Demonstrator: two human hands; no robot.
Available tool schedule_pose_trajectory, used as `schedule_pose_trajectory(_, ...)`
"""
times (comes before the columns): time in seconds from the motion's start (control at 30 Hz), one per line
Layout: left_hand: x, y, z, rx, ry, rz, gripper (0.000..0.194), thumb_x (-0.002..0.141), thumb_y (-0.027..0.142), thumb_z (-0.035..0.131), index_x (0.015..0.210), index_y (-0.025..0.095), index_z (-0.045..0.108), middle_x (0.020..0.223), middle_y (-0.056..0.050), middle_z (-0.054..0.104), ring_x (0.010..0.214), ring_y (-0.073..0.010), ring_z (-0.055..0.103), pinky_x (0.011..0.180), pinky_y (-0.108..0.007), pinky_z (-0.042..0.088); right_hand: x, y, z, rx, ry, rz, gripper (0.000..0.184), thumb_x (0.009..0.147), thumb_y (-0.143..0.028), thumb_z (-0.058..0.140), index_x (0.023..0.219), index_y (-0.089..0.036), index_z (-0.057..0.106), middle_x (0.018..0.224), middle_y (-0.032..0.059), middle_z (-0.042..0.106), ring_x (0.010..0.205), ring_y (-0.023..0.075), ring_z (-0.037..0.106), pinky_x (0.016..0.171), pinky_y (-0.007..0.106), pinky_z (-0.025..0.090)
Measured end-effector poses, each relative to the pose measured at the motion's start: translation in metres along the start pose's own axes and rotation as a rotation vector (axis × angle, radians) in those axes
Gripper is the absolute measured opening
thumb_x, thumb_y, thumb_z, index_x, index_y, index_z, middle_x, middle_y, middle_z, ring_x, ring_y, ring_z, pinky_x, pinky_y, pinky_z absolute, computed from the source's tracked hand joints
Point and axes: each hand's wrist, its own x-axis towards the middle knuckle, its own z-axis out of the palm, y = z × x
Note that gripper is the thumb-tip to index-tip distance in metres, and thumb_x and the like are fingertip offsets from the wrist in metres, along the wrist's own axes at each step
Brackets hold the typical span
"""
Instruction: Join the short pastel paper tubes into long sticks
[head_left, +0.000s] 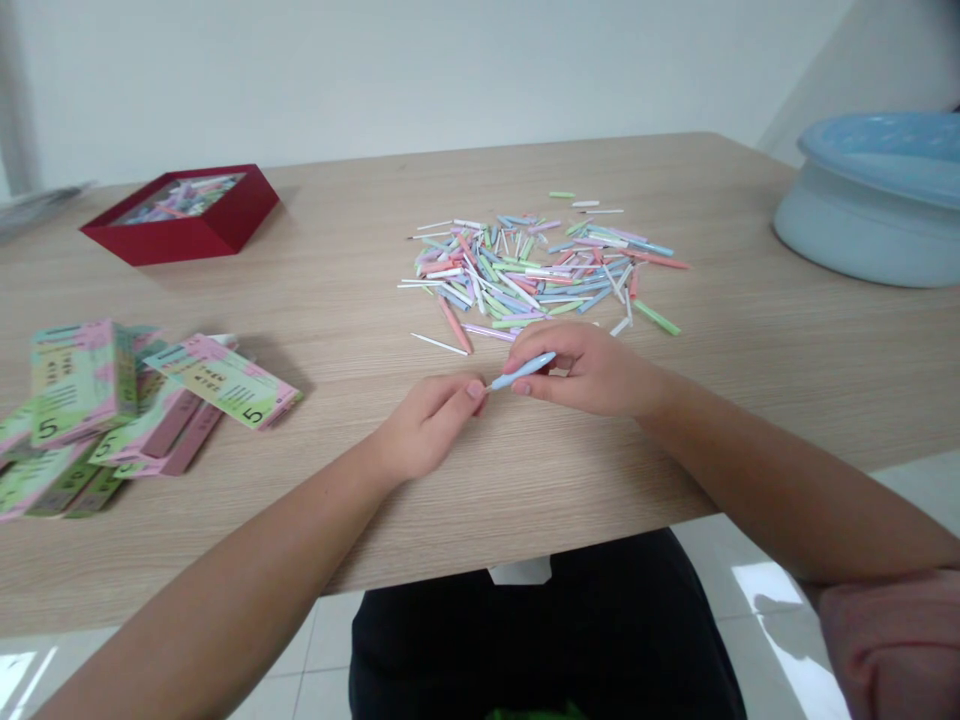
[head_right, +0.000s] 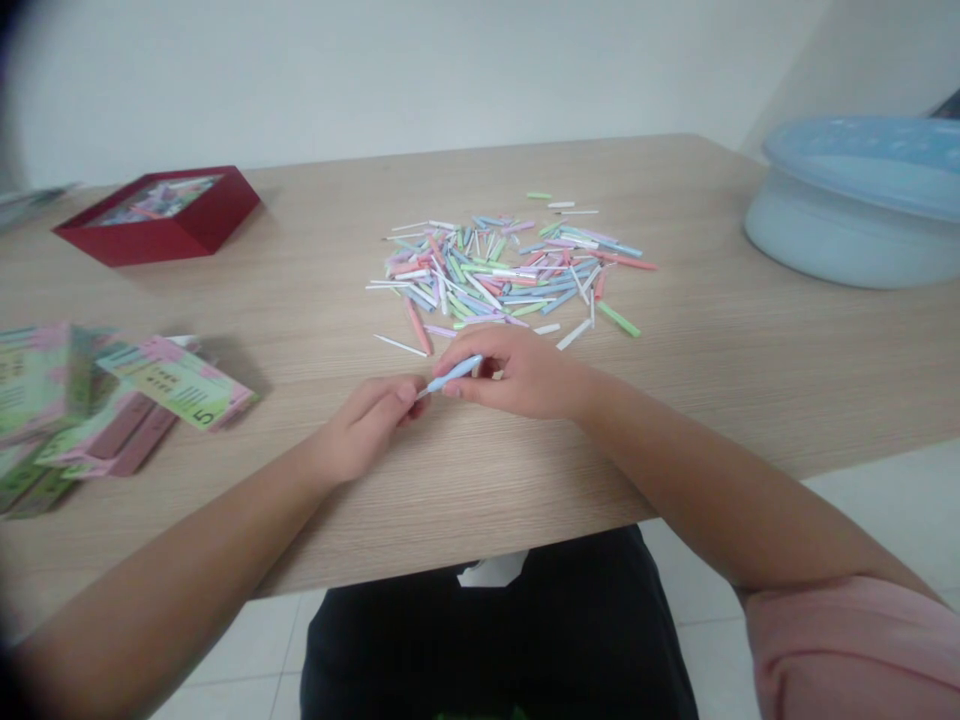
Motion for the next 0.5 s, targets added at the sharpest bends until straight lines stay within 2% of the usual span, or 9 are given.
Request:
schedule_pose_trajectory(0.07,-0.002,0.000,-0.002,-0.046,-0.008,0.025,0.034,0.105,0.039,0.037,0.088,0.018,0.057,0.073,0.001,0.049,0.069,-0.0157,0.046,0.065,-0.029,0.037,0.000,0.002,0.002,0.016,-0.032,0.026,0.016,0.091,-0.031,0.077,0.105,-0.024,0.080,0.101,0.0059,0.078,0.092,0.0196,0.071,0.075,0.031,0.054)
schedule_pose_trajectory(0.17,-0.003,0.003,-0.003,-0.071,-0.036,0.086,0.015,0.097,0.022,0.044,0.105,0.019,0.056,0.082,0.001,0.054,0.076,-0.0168,0.050,0.072,-0.030,0.041,-0.001,0.005,0.006,0.031,-0.073,0.044,0.018,0.091,-0.029,0.077,0.108,-0.023,0.080,0.102,0.0057,0.079,0.091,0.0194,0.072,0.077,0.032,0.054)
schedule_pose_trajectory(0.27,-0.002,0.004,-0.002,-0.067,-0.052,0.160,0.027,0.094,0.015,0.050,0.120,0.020,0.049,0.093,-0.001,0.060,0.085,-0.0177,0.056,0.081,-0.032,0.045,-0.002,0.007,0.007,0.027,-0.073,0.076,0.018,0.090,-0.028,0.078,0.107,-0.023,0.081,0.102,0.0054,0.080,0.089,0.0190,0.072,0.075,0.031,0.054)
schedule_pose_trajectory(0.37,-0.001,-0.001,0.000,-0.094,-0.075,0.172,0.035,0.096,0.013,0.054,0.128,0.021,0.043,0.102,-0.004,0.065,0.093,-0.0181,0.061,0.086,-0.034,0.047,-0.002,0.008,0.005,0.026,-0.035,0.124,0.018,0.088,-0.030,0.080,0.103,-0.022,0.081,0.097,0.0049,0.080,0.084,0.0183,0.072,0.071,0.029,0.053)
schedule_pose_trajectory(0.5,0.002,-0.012,0.000,-0.154,-0.090,0.121,0.028,0.102,0.019,0.054,0.128,0.020,0.043,0.107,-0.007,0.070,0.098,-0.0176,0.064,0.088,-0.033,0.048,-0.002,0.015,0.004,0.053,0.016,0.167,0.020,0.083,-0.033,0.084,0.099,-0.021,0.081,0.092,0.0044,0.080,0.079,0.0178,0.071,0.069,0.029,0.053)
